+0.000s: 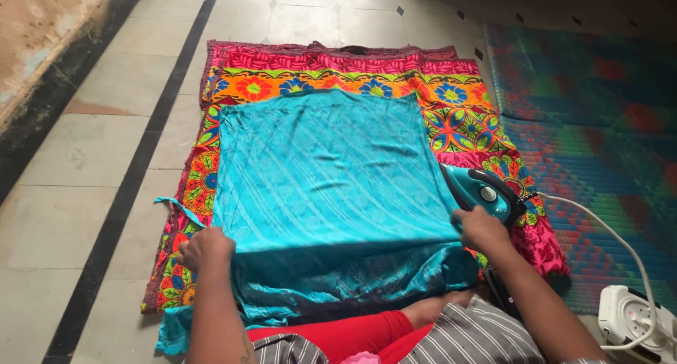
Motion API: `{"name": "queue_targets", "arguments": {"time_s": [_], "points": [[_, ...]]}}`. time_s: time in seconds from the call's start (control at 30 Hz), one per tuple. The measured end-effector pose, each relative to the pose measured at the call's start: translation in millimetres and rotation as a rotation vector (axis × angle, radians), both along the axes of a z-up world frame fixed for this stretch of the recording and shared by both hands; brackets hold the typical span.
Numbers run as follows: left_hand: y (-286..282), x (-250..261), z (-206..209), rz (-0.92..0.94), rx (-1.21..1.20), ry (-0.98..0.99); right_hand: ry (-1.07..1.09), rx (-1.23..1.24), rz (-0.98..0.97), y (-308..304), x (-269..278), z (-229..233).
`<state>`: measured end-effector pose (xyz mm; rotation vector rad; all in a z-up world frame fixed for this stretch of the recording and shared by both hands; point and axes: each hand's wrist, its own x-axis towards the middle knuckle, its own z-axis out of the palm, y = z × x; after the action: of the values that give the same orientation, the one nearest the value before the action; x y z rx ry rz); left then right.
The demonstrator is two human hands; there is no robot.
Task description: Ironing a blue dress on a colorful fabric spread on the floor.
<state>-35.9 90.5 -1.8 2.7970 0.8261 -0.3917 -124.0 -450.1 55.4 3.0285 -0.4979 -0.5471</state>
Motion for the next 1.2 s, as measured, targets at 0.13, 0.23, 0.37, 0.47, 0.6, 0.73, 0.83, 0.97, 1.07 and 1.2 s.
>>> {"name": "queue_targets", "arguments": {"time_s": [0.13, 0.23, 0.37, 0.47, 0.6, 0.73, 0.83, 0.97, 1.07, 1.2], "points": [[13.3, -16.5, 15.3, 0.032, -0.034, 0.155, 0.195, -0.019, -0.019, -0.8, -22.1, 12.9], [14.8, -26.5, 25.3, 0.051, -0.028, 0.280, 0.312, -0.036, 0.010, -4.3, -33.6, 5.8], [21.3, -27.3, -8.7, 0.058, -0.022, 0.423, 0.525, -0.058, 0.054, -18.0, -33.1, -27.0], [24.4, -18.7, -44.3, 0.018, -0.021, 0.541, 0.449, -0.050, 0.110, -21.4, -36.7, -43.6], [14.2, -21.1, -28.5, 0.021, 0.006, 0.559, 0.466, -0.110, 0.163, -20.9, -28.9, -47.3], [-11.6, -15.2, -8.9, -0.060, 0.084, 0.425, 0.397, -0.084, 0.121, -49.2, 12.3, -36.5], [-36.3, -5.8, -22.8, -0.169, 0.137, 0.144, -0.013, -0.158, 0.061, -66.5, 48.8, -16.0], [-91.8, 4.9, -70.6, -0.546, -0.083, -0.328, -0.449, -0.250, -0.035, -97.2, 92.0, -28.8], [-122.9, -5.6, -59.6, -0.661, -0.084, -0.312, -0.349, -0.103, -0.183, -98.3, 103.7, -47.9], [-130.7, -12.1, -69.4, -0.727, -0.071, -0.244, -0.360, -0.065, -0.258, -96.2, 106.2, -53.1]]}}
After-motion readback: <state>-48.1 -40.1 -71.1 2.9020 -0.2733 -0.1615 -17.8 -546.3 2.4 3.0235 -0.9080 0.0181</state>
